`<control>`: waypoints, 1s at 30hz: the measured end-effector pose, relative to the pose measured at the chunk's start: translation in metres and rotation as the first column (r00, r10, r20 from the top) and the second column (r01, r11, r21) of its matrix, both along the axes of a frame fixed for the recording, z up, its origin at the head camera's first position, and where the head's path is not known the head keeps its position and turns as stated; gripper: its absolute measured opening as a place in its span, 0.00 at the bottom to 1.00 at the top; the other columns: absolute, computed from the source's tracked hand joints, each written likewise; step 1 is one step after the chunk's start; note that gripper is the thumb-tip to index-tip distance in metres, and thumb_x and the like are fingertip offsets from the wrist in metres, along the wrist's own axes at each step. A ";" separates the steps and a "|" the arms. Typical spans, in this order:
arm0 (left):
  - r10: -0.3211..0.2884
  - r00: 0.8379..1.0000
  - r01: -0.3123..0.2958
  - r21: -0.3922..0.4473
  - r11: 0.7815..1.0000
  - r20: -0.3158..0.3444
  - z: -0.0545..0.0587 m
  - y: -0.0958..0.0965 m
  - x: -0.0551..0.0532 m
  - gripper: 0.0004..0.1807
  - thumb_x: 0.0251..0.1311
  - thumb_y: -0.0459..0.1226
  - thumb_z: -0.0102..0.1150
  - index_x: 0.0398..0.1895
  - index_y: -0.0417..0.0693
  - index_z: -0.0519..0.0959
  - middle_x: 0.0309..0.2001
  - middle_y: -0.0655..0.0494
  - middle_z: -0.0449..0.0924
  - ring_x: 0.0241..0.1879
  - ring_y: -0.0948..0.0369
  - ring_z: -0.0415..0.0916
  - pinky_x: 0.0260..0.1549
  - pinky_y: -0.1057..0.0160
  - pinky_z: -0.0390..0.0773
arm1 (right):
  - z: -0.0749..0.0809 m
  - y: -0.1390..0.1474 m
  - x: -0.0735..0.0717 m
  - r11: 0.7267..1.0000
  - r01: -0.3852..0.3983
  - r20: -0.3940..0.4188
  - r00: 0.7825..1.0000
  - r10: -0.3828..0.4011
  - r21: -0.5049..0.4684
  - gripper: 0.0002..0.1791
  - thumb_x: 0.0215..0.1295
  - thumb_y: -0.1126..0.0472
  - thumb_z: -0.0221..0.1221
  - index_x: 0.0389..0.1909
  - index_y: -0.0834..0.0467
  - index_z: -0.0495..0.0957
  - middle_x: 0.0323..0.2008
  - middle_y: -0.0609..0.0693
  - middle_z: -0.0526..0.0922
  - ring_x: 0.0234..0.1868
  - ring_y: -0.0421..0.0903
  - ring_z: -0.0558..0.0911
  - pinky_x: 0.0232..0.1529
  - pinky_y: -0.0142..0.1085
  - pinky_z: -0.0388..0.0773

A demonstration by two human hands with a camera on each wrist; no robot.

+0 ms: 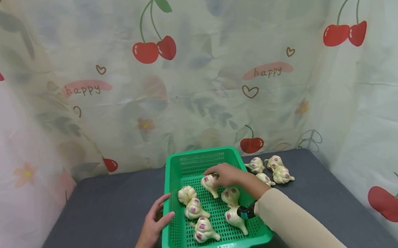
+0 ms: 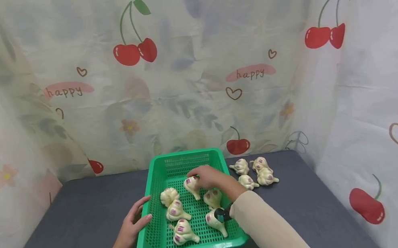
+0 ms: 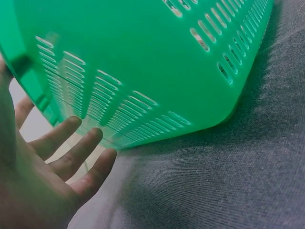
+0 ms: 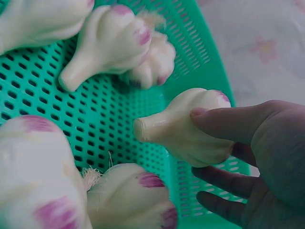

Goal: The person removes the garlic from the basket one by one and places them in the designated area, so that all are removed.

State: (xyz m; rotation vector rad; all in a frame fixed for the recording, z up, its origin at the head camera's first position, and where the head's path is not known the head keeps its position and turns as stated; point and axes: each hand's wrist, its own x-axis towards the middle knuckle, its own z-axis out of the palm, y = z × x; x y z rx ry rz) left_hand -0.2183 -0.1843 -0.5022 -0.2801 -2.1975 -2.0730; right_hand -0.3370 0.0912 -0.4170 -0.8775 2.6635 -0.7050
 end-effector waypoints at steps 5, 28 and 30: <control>-0.008 1.000 0.008 0.002 1.000 -0.010 0.000 -0.001 0.000 0.28 0.64 0.31 0.58 0.68 0.47 0.67 0.59 0.34 0.70 0.52 0.44 0.75 0.42 0.58 0.77 | 0.012 0.014 0.011 0.999 -0.044 -0.040 0.998 0.043 -0.025 0.26 0.65 0.62 0.62 0.65 0.54 0.73 0.53 0.50 0.79 0.48 0.48 0.78 0.36 0.39 0.74; 0.001 0.999 -0.002 -0.016 1.000 -0.036 0.000 0.001 0.001 0.28 0.64 0.31 0.57 0.68 0.45 0.67 0.59 0.33 0.70 0.51 0.45 0.75 0.42 0.58 0.77 | 0.021 0.080 0.035 0.970 0.042 -0.210 0.973 -0.094 -0.239 0.29 0.61 0.58 0.67 0.64 0.57 0.74 0.55 0.54 0.78 0.47 0.50 0.78 0.41 0.43 0.77; 0.000 0.999 -0.001 -0.013 1.000 -0.042 0.000 0.002 0.001 0.28 0.63 0.30 0.57 0.68 0.45 0.67 0.59 0.33 0.70 0.51 0.45 0.75 0.42 0.59 0.77 | 0.019 0.084 0.036 0.960 0.055 -0.216 0.969 -0.117 -0.274 0.29 0.61 0.58 0.67 0.64 0.58 0.74 0.56 0.56 0.78 0.48 0.52 0.79 0.44 0.44 0.77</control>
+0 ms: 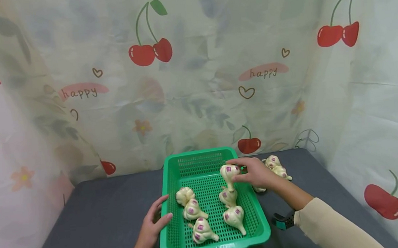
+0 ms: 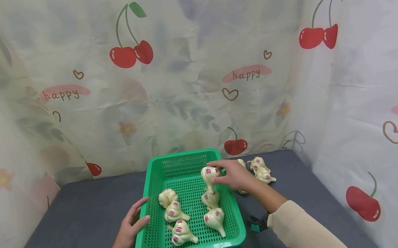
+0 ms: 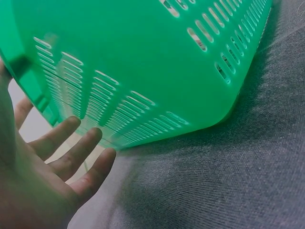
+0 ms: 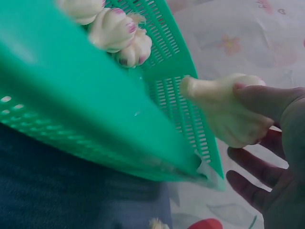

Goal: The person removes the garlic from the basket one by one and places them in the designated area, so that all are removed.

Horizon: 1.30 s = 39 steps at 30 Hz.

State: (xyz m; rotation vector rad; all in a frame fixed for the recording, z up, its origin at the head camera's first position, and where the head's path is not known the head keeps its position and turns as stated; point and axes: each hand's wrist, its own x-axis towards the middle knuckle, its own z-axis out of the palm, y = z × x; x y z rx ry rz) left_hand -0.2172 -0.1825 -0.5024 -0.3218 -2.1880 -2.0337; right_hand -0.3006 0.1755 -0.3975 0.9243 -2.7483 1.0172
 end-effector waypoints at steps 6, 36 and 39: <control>0.005 1.000 -0.005 0.000 1.000 0.001 0.000 0.000 0.000 0.28 0.63 0.31 0.58 0.68 0.45 0.68 0.59 0.34 0.71 0.51 0.46 0.75 0.42 0.59 0.77 | -0.006 0.010 0.003 0.993 0.059 -0.031 0.998 -0.063 -0.102 0.29 0.61 0.56 0.67 0.63 0.59 0.75 0.56 0.57 0.78 0.50 0.54 0.80 0.46 0.46 0.78; 0.011 1.000 -0.011 -0.003 1.000 0.004 -0.001 0.001 0.000 0.28 0.63 0.31 0.58 0.68 0.46 0.68 0.59 0.33 0.70 0.51 0.45 0.75 0.42 0.59 0.77 | -0.034 0.080 0.006 0.828 0.330 -0.243 0.848 -0.471 -0.453 0.25 0.56 0.65 0.70 0.56 0.61 0.78 0.45 0.58 0.83 0.35 0.34 0.79 0.32 0.22 0.74; 0.014 1.000 -0.014 -0.004 1.000 0.006 -0.001 0.001 0.000 0.28 0.63 0.31 0.58 0.68 0.46 0.68 0.59 0.34 0.70 0.52 0.45 0.75 0.43 0.59 0.76 | -0.038 0.088 0.004 0.790 0.379 -0.208 0.827 -0.523 -0.481 0.25 0.57 0.65 0.70 0.56 0.62 0.78 0.45 0.59 0.82 0.34 0.29 0.77 0.31 0.20 0.73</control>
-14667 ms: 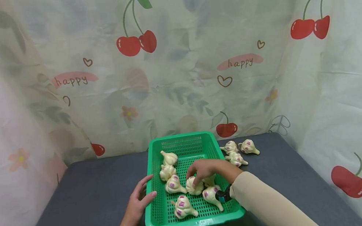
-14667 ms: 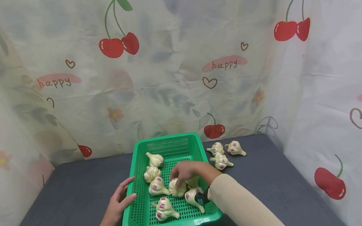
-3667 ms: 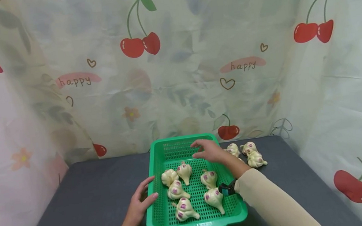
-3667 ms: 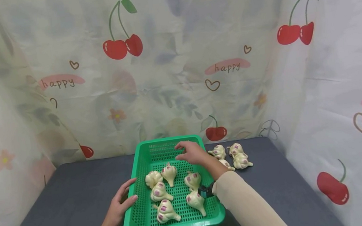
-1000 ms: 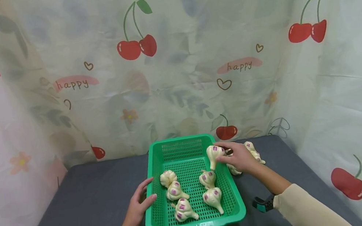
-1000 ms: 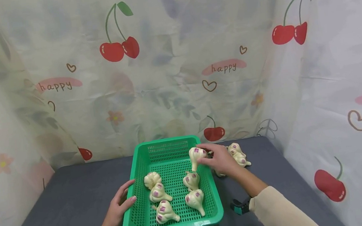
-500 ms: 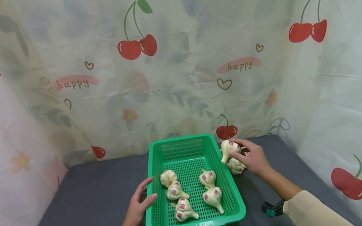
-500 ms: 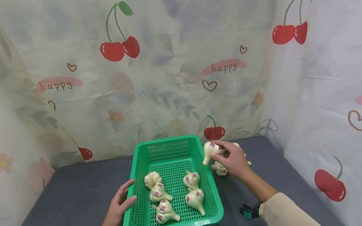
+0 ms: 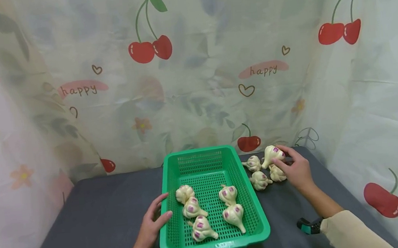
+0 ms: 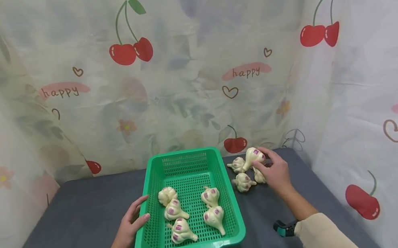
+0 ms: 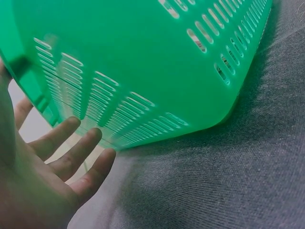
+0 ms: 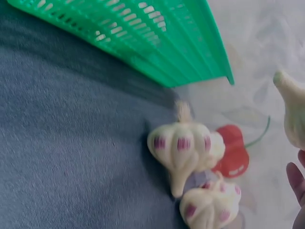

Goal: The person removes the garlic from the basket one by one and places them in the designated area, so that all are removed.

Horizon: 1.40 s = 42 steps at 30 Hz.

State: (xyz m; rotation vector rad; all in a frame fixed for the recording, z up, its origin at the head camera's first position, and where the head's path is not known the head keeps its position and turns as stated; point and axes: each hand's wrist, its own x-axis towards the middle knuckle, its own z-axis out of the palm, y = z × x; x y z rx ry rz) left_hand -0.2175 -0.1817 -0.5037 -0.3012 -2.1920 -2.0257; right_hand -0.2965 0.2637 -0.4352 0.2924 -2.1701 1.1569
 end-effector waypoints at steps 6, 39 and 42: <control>0.003 1.000 -0.003 -0.017 1.000 -0.008 0.000 0.000 -0.001 0.28 0.63 0.31 0.58 0.68 0.46 0.68 0.59 0.33 0.71 0.52 0.45 0.75 0.43 0.59 0.76 | -0.007 0.016 -0.006 0.988 0.130 0.054 0.991 -0.126 -0.080 0.24 0.59 0.63 0.68 0.57 0.61 0.78 0.46 0.57 0.81 0.41 0.28 0.72 0.35 0.17 0.69; -0.029 1.000 0.029 0.002 1.000 -0.011 0.002 -0.002 0.001 0.28 0.65 0.30 0.56 0.69 0.44 0.66 0.59 0.33 0.71 0.51 0.46 0.75 0.42 0.59 0.77 | -0.073 0.086 -0.034 0.885 0.461 0.516 0.775 -0.365 -0.068 0.30 0.67 0.57 0.60 0.65 0.68 0.66 0.61 0.69 0.70 0.58 0.64 0.69 0.58 0.55 0.59; -0.032 0.999 0.032 0.008 0.999 -0.012 0.002 -0.002 0.001 0.28 0.65 0.30 0.55 0.69 0.44 0.66 0.58 0.33 0.71 0.51 0.47 0.76 0.42 0.59 0.77 | -0.075 0.085 -0.036 0.880 0.471 0.529 0.763 -0.370 -0.064 0.30 0.67 0.56 0.60 0.65 0.67 0.67 0.61 0.68 0.71 0.58 0.63 0.68 0.58 0.55 0.58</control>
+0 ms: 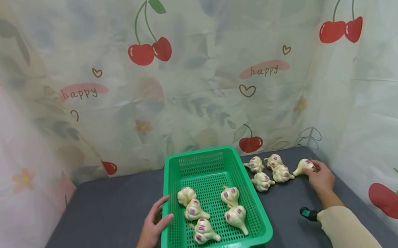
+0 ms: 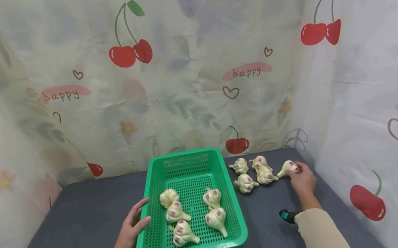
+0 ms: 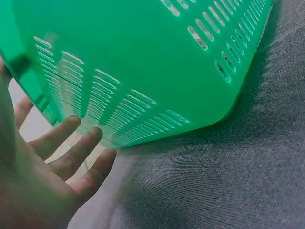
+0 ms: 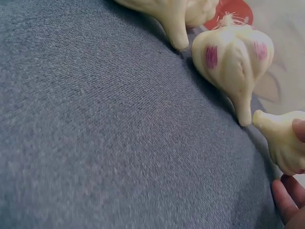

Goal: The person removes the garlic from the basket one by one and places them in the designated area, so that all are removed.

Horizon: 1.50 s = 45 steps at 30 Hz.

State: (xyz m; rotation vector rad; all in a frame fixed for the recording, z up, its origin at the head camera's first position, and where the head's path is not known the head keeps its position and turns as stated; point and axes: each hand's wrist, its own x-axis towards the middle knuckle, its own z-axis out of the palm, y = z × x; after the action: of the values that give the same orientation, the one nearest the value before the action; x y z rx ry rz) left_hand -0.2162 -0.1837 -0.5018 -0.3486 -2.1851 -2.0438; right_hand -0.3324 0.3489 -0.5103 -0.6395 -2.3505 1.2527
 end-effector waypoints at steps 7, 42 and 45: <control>0.001 1.000 -0.001 0.008 1.000 -0.002 -0.001 0.001 0.000 0.28 0.64 0.29 0.55 0.69 0.44 0.66 0.57 0.33 0.71 0.48 0.49 0.77 0.40 0.58 0.78 | -0.002 -0.003 -0.004 1.000 -0.003 0.016 1.000 0.002 0.029 0.30 0.66 0.55 0.61 0.64 0.67 0.67 0.61 0.67 0.71 0.59 0.64 0.68 0.59 0.55 0.58; -0.001 1.000 0.001 0.008 1.000 -0.015 -0.001 0.001 -0.001 0.29 0.64 0.30 0.56 0.69 0.44 0.66 0.58 0.33 0.71 0.52 0.41 0.74 0.42 0.59 0.77 | 0.065 -0.051 -0.012 0.984 -0.149 -0.231 0.959 0.167 0.094 0.25 0.68 0.53 0.61 0.61 0.61 0.73 0.58 0.60 0.77 0.59 0.58 0.73 0.55 0.52 0.68; -0.001 1.000 0.001 0.004 1.000 -0.025 -0.001 0.001 -0.001 0.29 0.64 0.29 0.56 0.69 0.43 0.66 0.58 0.33 0.71 0.52 0.41 0.74 0.42 0.59 0.77 | 0.072 -0.066 -0.012 0.974 -0.201 -0.233 0.947 0.221 0.107 0.25 0.68 0.53 0.60 0.62 0.60 0.73 0.58 0.59 0.76 0.59 0.57 0.73 0.55 0.52 0.68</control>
State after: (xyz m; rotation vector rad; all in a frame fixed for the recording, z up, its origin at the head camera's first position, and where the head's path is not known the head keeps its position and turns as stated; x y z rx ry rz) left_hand -0.2167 -0.1824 -0.5027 -0.3737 -2.1666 -2.0326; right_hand -0.3444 0.2828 -0.4383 -0.1957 -2.2928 1.2362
